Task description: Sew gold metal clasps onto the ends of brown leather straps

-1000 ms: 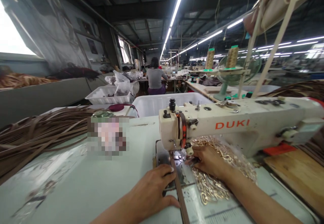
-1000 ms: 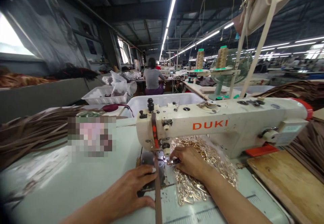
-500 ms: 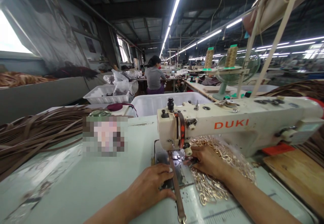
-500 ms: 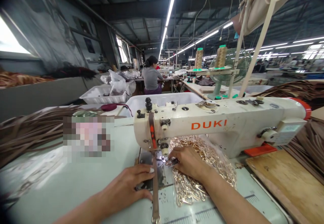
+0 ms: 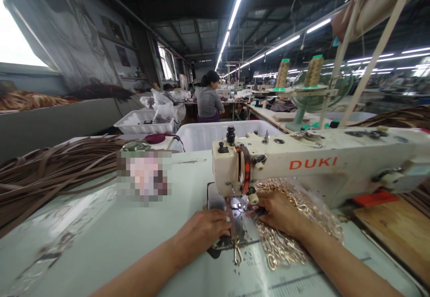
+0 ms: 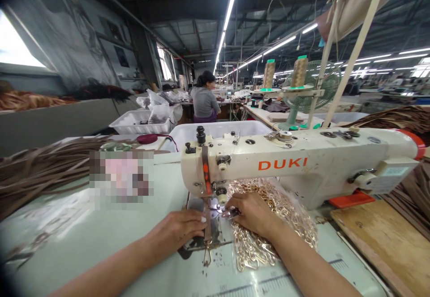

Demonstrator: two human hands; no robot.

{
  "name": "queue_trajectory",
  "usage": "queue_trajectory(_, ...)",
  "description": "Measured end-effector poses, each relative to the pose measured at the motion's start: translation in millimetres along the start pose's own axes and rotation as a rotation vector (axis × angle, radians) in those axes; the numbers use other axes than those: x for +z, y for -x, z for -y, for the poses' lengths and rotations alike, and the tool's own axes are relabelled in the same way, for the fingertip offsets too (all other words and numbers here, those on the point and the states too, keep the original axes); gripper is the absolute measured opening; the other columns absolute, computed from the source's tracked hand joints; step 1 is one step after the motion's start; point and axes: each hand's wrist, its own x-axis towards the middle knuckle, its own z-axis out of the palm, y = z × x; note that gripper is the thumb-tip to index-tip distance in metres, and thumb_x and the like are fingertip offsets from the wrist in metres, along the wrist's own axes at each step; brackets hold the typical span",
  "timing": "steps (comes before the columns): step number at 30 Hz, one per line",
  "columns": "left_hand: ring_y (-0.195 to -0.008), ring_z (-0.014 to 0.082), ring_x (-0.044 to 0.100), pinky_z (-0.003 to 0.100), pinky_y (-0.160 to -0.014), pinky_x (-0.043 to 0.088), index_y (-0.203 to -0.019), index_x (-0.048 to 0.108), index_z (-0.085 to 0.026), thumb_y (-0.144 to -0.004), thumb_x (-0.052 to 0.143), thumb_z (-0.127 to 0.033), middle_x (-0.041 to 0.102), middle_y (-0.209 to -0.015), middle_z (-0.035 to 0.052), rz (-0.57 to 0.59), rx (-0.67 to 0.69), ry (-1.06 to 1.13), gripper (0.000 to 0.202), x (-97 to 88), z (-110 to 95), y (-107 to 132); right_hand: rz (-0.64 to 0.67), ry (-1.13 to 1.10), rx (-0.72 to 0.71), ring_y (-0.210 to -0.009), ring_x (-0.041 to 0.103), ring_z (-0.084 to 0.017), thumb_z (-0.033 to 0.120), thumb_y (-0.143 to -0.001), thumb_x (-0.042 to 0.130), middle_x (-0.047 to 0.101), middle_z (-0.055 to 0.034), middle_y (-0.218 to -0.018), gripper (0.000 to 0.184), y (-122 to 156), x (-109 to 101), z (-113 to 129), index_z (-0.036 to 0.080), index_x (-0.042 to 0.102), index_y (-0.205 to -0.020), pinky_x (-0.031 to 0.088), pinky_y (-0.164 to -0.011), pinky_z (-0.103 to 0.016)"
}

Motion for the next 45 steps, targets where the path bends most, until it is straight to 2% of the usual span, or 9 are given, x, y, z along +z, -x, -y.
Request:
queue_trajectory(11,-0.097,0.0165,0.063,0.026,-0.089,0.051,-0.104,0.066,-0.018,-0.099,0.041,-0.019,0.067,-0.103,0.0064,-0.025,0.018,-0.083,0.026,0.8,33.4,-5.9,0.009,0.015,0.015,-0.076,0.064,-0.016,0.019,-0.082,0.064,0.069,0.0014,-0.088,0.012,-0.1,-2.8,3.2,0.024,0.069,-0.091,0.042,-0.070,-0.023)
queue_trajectory(21,-0.093,0.0179,0.064,0.028,-0.087,0.051,-0.103,0.066,-0.016,-0.098,0.045,-0.022,0.067,-0.103,0.0071,-0.017,-0.146,-0.184,0.022,0.0,42.3,-10.9,0.038,0.018,0.030,-0.079,0.065,-0.015,0.019,-0.084,0.062,0.069,0.0018,-0.090,0.013,-0.6,-6.3,6.0,0.024,0.069,-0.094,0.043,-0.071,-0.021)
queue_trajectory(25,-0.111,0.0209,0.057,0.030,-0.097,0.045,-0.120,0.056,-0.015,-0.095,0.052,-0.019,0.061,-0.121,0.0091,0.086,-0.110,-0.206,0.026,-11.5,45.6,-19.5,0.054,0.052,0.039,-0.077,0.065,-0.016,0.019,-0.084,0.061,0.068,-0.0005,-0.088,0.011,-0.9,-3.5,4.6,0.022,0.069,-0.091,0.043,-0.070,-0.022)
queue_trajectory(28,-0.115,0.0201,0.055,0.029,-0.102,0.040,-0.111,0.061,-0.016,-0.093,0.051,-0.013,0.061,-0.121,0.0073,0.200,-0.037,-0.225,0.021,-14.8,46.2,-26.9,0.070,0.091,0.043,-0.078,0.065,-0.017,0.017,-0.083,0.061,0.069,-0.0022,-0.089,0.014,-1.8,-5.4,8.1,0.021,0.069,-0.093,0.043,-0.071,-0.023)
queue_trajectory(33,-0.102,0.0320,0.061,0.046,-0.095,0.043,-0.093,0.064,-0.003,-0.084,0.047,0.004,0.067,-0.100,0.0217,0.271,-0.078,-0.326,0.021,-4.5,41.2,-31.7,0.105,0.178,0.057,-0.074,0.065,-0.021,0.012,-0.076,0.061,0.070,-0.0040,-0.083,0.021,-1.2,-20.8,27.5,0.023,0.070,-0.092,0.041,-0.064,-0.026)
queue_trajectory(37,-0.090,0.0351,0.065,0.049,-0.083,0.049,-0.085,0.063,-0.003,-0.079,0.051,0.005,0.067,-0.090,0.0235,0.255,-0.153,-0.335,0.016,-9.9,27.8,-19.3,0.113,0.233,0.073,-0.067,0.065,-0.021,0.008,-0.075,0.057,0.070,-0.0048,-0.081,0.020,14.3,-31.5,52.7,0.022,0.069,-0.083,0.038,-0.058,-0.026)
queue_trajectory(42,-0.077,0.0201,0.068,0.031,-0.071,0.055,-0.102,0.061,-0.015,-0.093,0.040,-0.009,0.070,-0.088,0.0071,0.071,-0.329,-0.183,0.024,-29.8,-25.7,30.4,-0.007,-0.040,0.065,-0.075,0.064,-0.017,0.014,-0.083,0.058,0.068,-0.0002,-0.087,0.018,44.0,-24.1,89.9,0.026,0.066,-0.092,0.044,-0.064,-0.024)
queue_trajectory(43,-0.077,0.0177,0.069,0.027,-0.067,0.055,-0.105,0.059,-0.017,-0.097,0.036,-0.016,0.070,-0.091,0.0060,-0.014,-0.403,-0.047,0.025,-31.6,-40.3,42.1,-0.058,-0.136,0.057,-0.083,0.064,-0.017,0.019,-0.084,0.060,0.067,-0.0013,-0.096,0.020,45.8,-19.8,98.0,0.027,0.065,-0.102,0.046,-0.070,-0.024)
queue_trajectory(45,-0.086,0.0226,0.069,0.027,-0.063,0.057,-0.102,0.060,-0.016,-0.096,0.046,-0.040,0.070,-0.093,0.0088,-0.313,-0.640,0.556,0.029,-34.1,-68.9,63.6,-0.122,-0.290,0.018,-0.105,0.060,-0.020,0.031,-0.080,0.070,0.061,-0.0054,-0.121,0.046,42.0,-10.3,114.8,0.026,0.056,-0.124,0.046,-0.086,-0.027)
